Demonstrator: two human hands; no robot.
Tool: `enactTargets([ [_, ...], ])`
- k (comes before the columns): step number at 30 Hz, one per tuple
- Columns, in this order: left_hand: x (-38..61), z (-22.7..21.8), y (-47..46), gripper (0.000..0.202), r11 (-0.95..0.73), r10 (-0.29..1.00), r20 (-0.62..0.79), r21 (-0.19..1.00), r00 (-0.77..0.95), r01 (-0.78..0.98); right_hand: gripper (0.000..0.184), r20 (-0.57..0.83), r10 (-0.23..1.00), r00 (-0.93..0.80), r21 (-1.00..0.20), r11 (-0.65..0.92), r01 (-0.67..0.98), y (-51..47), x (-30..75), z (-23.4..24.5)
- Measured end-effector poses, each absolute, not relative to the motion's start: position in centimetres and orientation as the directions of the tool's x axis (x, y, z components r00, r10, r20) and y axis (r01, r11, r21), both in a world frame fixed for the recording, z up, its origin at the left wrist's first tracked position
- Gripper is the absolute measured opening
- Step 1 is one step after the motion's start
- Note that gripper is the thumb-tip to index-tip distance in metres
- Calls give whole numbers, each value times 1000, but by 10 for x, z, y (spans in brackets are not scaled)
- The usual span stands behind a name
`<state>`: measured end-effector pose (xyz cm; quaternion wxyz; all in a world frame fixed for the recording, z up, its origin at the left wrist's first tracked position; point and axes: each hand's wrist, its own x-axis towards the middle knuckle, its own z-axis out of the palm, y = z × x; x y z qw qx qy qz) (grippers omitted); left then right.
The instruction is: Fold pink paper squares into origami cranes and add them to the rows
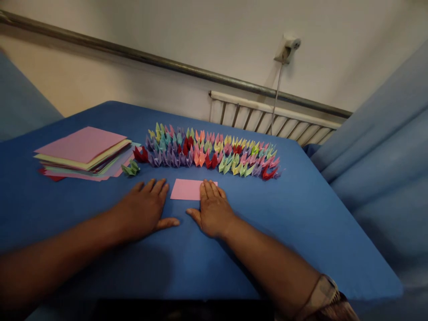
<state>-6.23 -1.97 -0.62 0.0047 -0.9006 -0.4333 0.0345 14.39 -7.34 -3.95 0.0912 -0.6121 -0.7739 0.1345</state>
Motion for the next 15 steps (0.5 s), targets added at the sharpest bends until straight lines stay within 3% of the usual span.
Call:
enactTargets([
  [2, -60, -2, -15, 79, -645, 763, 45, -11, 645, 764, 73, -3, 982, -191, -349, 178, 920, -71, 147, -41],
  [6, -50, -3, -9, 46, -762, 644, 185, 244, 742, 600, 64, 81, 996, -26, -405, 57, 912, -59, 157, -44],
  [9, -45, -13, -5, 43, -750, 626, 169, 395, 761, 530, 65, 108, 993, 58, -467, -1, 884, -50, 166, -46],
  [15, -43, -25, 10, 44, -692, 680, 123, 436, 723, 576, 56, 195, 974, 116, -651, 40, 758, -39, 173, -55],
])
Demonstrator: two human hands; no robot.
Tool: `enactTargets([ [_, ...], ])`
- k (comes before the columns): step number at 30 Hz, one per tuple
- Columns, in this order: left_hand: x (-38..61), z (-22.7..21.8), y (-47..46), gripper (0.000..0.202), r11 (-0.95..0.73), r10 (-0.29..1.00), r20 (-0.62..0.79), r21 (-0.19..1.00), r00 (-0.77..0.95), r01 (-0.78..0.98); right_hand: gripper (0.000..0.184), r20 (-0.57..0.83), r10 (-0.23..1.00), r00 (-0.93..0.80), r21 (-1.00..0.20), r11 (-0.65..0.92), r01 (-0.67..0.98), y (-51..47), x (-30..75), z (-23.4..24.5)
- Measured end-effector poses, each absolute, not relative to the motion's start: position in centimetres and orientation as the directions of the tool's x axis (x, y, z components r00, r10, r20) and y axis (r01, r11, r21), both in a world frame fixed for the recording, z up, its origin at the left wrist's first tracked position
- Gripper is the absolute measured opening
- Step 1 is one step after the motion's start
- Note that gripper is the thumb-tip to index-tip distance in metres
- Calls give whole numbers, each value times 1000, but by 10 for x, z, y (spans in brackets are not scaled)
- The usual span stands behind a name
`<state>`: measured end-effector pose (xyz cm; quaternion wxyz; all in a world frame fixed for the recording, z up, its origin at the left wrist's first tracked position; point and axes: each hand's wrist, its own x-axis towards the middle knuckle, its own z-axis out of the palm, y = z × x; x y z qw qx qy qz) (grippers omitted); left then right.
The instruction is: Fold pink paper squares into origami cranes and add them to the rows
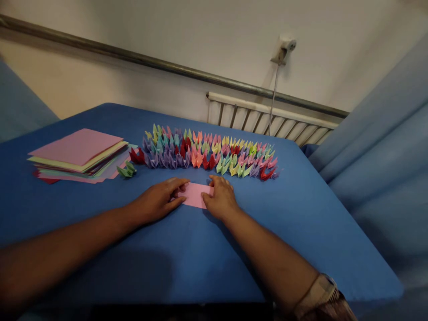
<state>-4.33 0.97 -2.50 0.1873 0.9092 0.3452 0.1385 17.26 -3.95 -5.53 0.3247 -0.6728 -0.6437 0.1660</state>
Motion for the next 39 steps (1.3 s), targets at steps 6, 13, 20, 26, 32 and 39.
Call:
enactTargets([
  [6, -44, -21, 9, 48, -661, 694, 135, 511, 707, 550, 30, 323, 946, 32, -767, 242, 594, -46, 166, -52],
  [13, -44, -16, 5, 38, -746, 570, 182, 523, 801, 412, 22, 422, 897, -134, -724, 422, 545, -66, 158, -31],
  [20, -47, -15, 6, 24, -771, 582, 220, 455, 783, 446, 45, 305, 948, 91, -941, 285, 184, -54, 167, -41],
  [26, -50, -7, 5, 19, -764, 591, 303, 507, 748, 398, 40, 255, 958, 134, -887, 177, 426, -40, 178, -55],
  [32, -57, -6, 16, 26, -800, 575, 298, 400, 762, 447, 56, 197, 979, -53, -708, 179, 683, -47, 177, -56],
  [39, -58, 3, 8, 44, -961, 276, 272, 72, 922, 267, 61, 222, 971, -86, -648, 213, 731, -47, 178, -55],
])
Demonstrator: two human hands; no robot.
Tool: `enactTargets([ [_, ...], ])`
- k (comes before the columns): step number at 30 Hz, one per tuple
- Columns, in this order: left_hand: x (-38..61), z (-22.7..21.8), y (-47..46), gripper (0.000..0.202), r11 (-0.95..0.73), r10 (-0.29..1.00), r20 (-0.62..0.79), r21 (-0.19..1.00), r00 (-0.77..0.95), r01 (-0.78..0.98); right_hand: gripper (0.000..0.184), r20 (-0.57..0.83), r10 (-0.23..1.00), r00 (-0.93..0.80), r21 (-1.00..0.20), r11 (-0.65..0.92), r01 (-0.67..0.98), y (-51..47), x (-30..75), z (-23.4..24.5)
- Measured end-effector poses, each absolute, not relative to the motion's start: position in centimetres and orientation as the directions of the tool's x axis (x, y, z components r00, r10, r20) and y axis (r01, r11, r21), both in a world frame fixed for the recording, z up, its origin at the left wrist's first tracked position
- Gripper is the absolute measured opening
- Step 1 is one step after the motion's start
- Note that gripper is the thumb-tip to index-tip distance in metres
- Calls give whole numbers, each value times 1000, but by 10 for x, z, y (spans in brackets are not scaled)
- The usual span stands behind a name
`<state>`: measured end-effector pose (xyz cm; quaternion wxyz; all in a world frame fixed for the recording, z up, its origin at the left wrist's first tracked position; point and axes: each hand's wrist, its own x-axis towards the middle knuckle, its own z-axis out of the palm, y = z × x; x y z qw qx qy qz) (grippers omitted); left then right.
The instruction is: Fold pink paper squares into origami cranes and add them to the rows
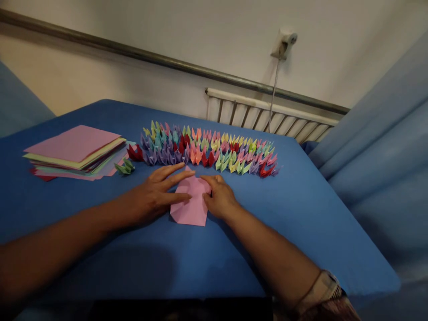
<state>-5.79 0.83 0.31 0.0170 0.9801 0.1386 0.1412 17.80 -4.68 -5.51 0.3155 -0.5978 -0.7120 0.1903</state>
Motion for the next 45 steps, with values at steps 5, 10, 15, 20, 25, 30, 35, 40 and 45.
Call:
enactTargets([
  [5, -68, -4, 20, 27, -955, 296, 175, 74, 939, 288, 67, 309, 933, -182, -501, 323, 803, -53, 176, -44],
  [10, -73, -3, 25, 20, -914, 363, 69, 220, 929, 340, 41, 181, 896, -406, -657, 417, 629, -59, 182, -26],
  [15, -70, 0, 29, 27, -769, 532, 36, 437, 846, 466, 87, 57, 859, -509, -695, 400, 597, -59, 193, -18],
  [20, -73, -7, 39, 27, -685, 586, -28, 517, 810, 513, 44, 213, 882, -421, -657, 448, 606, -52, 187, -38],
  [25, -71, -7, 45, 29, -668, 641, -20, 479, 768, 570, 4, 275, 928, -251, -679, 372, 633, -42, 184, -55],
  [30, -68, -8, 46, 33, -655, 702, -30, 365, 712, 661, 19, 227, 970, -84, -579, 204, 789, -43, 182, -52],
  [35, -66, -17, 36, 55, -605, 796, 131, 211, 591, 768, 51, 302, 953, 2, -428, 134, 894, -56, 168, -44],
  [40, -56, -25, 8, 60, -817, 571, 149, 197, 808, 541, 58, 206, 913, -353, -303, 402, 864, -71, 151, -36],
  [45, -47, -28, -20, 81, -863, 429, 57, 323, 902, 390, 71, 81, 869, -487, -320, 486, 813, -78, 143, -39],
])
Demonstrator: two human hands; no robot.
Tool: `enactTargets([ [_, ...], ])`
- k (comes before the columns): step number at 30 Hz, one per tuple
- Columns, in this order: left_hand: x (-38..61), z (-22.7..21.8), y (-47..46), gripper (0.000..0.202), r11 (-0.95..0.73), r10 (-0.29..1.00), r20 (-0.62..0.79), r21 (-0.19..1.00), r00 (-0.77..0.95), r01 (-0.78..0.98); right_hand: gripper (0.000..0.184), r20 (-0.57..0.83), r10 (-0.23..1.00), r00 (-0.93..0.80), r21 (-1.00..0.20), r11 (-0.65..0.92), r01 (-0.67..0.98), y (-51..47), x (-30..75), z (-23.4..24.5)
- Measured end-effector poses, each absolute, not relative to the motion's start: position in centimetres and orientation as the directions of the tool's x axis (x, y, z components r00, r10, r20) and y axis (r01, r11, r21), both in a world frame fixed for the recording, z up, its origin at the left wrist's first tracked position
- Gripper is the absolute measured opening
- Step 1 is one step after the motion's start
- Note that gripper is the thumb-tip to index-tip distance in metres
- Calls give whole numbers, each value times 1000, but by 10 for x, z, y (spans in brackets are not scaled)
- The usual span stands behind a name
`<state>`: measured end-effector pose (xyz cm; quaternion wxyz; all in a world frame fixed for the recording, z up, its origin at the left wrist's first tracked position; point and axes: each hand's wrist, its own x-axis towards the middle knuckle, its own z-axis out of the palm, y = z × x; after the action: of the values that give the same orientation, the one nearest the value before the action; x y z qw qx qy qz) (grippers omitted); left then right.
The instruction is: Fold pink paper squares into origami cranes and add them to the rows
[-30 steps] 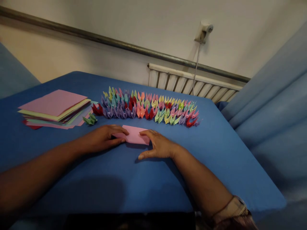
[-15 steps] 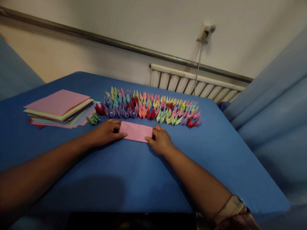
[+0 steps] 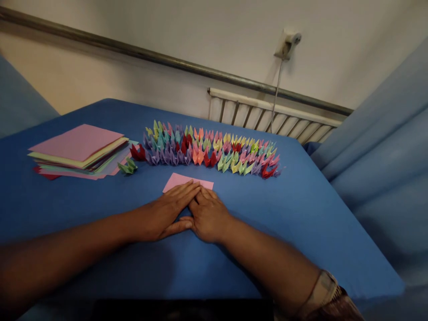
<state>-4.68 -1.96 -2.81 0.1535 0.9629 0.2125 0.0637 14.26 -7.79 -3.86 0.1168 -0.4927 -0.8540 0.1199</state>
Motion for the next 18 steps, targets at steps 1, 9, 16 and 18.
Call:
enactTargets([
  [1, -46, -28, -22, 86, -862, 431, 58, 322, 900, 392, 71, 75, 874, -480, -315, 477, 820, -78, 142, -39],
  [9, -50, -32, -14, 101, -827, 529, -70, 183, 846, 532, 81, 23, 906, -422, -327, 405, 854, -80, 140, -37],
  [16, -62, -25, -16, 106, -801, 566, -133, 144, 813, 581, 77, 7, 925, -381, -271, 368, 889, -95, 146, -33],
  [18, -64, -24, -17, 105, -814, 543, -141, 152, 828, 560, 74, 13, 908, -418, -264, 406, 875, -96, 146, -31],
])
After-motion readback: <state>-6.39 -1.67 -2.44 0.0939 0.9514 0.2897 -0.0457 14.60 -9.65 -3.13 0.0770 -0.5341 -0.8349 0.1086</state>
